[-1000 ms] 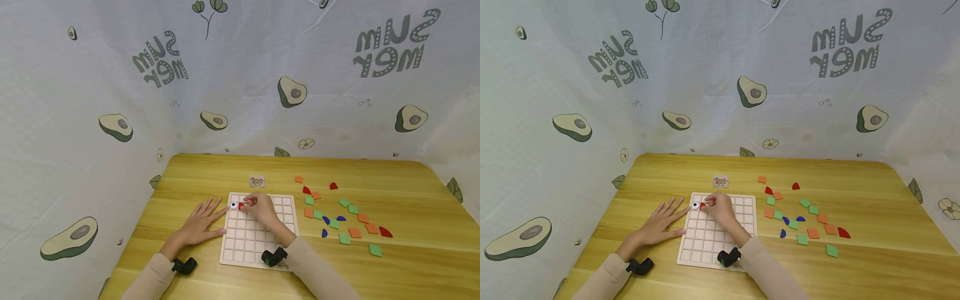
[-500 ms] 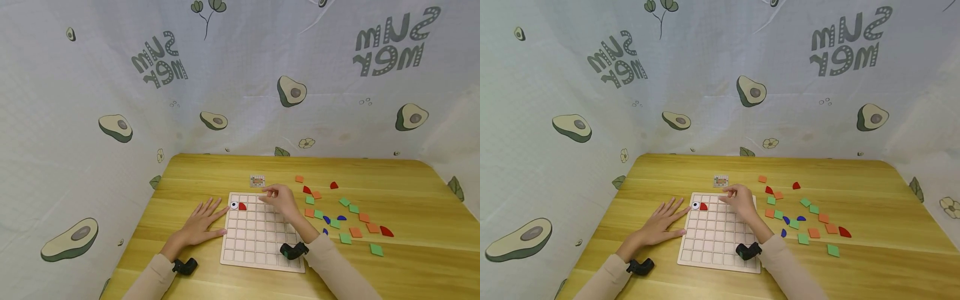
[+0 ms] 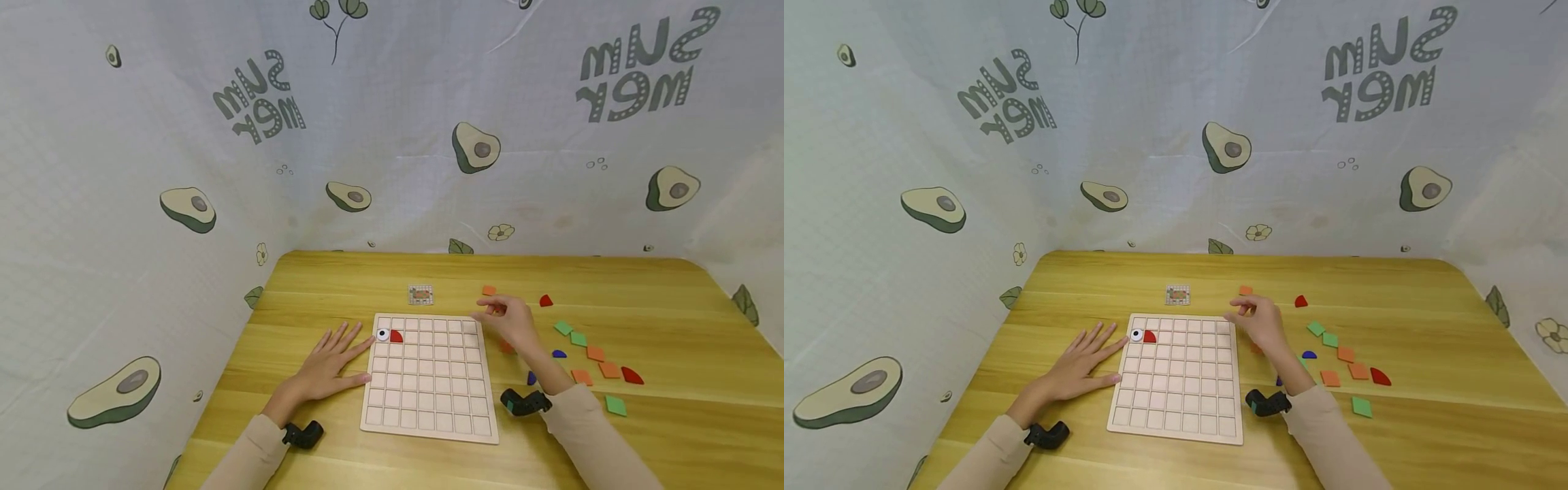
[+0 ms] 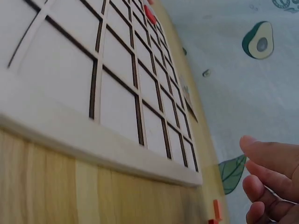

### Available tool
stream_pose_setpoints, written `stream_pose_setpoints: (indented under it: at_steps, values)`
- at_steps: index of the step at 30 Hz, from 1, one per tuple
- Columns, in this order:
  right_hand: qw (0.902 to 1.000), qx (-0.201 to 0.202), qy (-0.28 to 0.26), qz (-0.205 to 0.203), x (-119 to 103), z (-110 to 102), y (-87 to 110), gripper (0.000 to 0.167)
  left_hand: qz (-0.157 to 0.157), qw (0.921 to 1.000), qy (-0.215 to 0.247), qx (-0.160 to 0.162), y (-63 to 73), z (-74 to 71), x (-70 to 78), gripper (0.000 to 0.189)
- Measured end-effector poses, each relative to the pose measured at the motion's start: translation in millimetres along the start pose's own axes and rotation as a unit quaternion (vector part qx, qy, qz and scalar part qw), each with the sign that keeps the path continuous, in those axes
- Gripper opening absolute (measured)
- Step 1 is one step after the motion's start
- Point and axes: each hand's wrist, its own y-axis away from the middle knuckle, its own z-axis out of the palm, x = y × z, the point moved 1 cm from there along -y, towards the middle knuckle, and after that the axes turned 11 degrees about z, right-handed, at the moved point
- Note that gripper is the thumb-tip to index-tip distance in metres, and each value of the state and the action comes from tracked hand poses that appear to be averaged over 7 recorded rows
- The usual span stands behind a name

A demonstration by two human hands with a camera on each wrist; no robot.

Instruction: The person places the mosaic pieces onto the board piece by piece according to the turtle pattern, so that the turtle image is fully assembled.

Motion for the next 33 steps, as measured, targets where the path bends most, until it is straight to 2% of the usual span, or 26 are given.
stream_pose_setpoints:
  at_steps: [4,11,17,24,33]
  values:
    - [1.0,-0.002,0.002,0.01,9.0,-15.5,2.8,0.031,0.002,1.0,-0.002,0.003,0.4,1.6,-1.6,0.074]
    - [0.9995,-0.003,0.024,0.02,23.3,-32.4,10.0,0.033,0.013,0.9996,-0.001,0.026,1.3,5.9,-5.2,0.073]
    - [0.9986,-0.012,0.042,0.032,37.3,-37.2,11.8,0.035,0.015,0.9996,0.001,0.026,1.1,5.7,-5.3,0.073]
    - [0.9986,-0.02,0.038,0.03,44.5,-39.6,11.3,0.033,0.005,0.9999,-0.011,-0.001,0.8,3.9,-5.2,0.074]
    - [0.998,-0.043,0.043,0.017,45.4,-41.1,11.3,0.033,0.01,0.9997,0.008,0.02,0.4,6.4,-6.0,0.073]
